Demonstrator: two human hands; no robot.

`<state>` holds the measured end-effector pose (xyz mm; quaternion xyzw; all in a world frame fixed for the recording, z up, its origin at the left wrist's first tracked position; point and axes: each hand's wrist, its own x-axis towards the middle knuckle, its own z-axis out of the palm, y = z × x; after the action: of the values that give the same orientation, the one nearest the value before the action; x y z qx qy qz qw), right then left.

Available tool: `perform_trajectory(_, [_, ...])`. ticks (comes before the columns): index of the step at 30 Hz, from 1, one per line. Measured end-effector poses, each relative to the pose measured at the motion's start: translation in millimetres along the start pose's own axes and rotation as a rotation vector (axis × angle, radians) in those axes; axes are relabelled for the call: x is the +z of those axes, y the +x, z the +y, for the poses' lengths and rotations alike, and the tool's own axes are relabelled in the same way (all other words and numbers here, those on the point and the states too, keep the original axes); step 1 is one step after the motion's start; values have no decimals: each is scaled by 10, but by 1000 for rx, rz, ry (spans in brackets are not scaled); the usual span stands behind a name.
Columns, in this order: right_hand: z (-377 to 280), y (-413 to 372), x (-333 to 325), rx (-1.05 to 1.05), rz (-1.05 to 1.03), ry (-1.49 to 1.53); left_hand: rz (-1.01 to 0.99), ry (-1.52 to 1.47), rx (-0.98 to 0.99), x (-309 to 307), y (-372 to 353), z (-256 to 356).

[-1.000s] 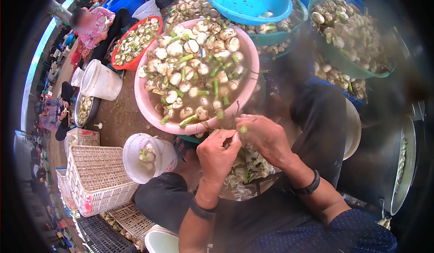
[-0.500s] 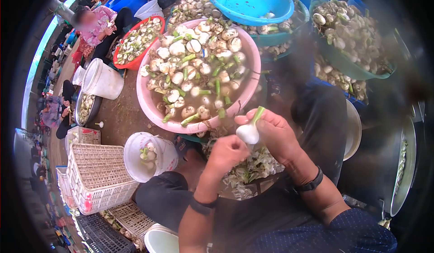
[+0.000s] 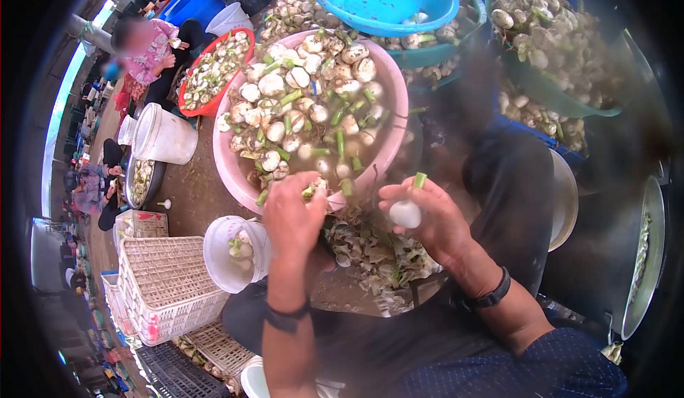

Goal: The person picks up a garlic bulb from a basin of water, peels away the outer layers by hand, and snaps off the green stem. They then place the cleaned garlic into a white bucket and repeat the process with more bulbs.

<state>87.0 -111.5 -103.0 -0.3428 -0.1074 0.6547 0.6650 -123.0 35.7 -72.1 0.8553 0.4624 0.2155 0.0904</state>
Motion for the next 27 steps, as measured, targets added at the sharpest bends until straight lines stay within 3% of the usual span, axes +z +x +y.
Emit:
perform_trajectory(3, [13,13,23,31,49,-28,-297,238,-68,89,209,-318])
perform_trajectory(6, [5,9,19,26,62,-53,-579,158,-167,271,358,-540])
perform_trajectory(11, [0,14,57,5,46,-179,-394,-48,-119,324,230,-521])
perform_trajectory(14, [-9,-28,96,-24,40,-390,-231,-150,67,41,152,-108])
perform_trajectory(17, [72,-35,103,-217,-43,-609,-300,-270,104,-330,35,346])
perform_trajectory(21, [69,-79,103,-235,-229,-668,-321,-544,92,-300,-243,496])
perform_trajectory(24, [40,-111,103,-297,-194,-726,-251,-1117,-301,-94,-439,541])
perform_trajectory(27, [39,-143,143,-434,-103,-941,-269,-1356,-430,113,-541,543])
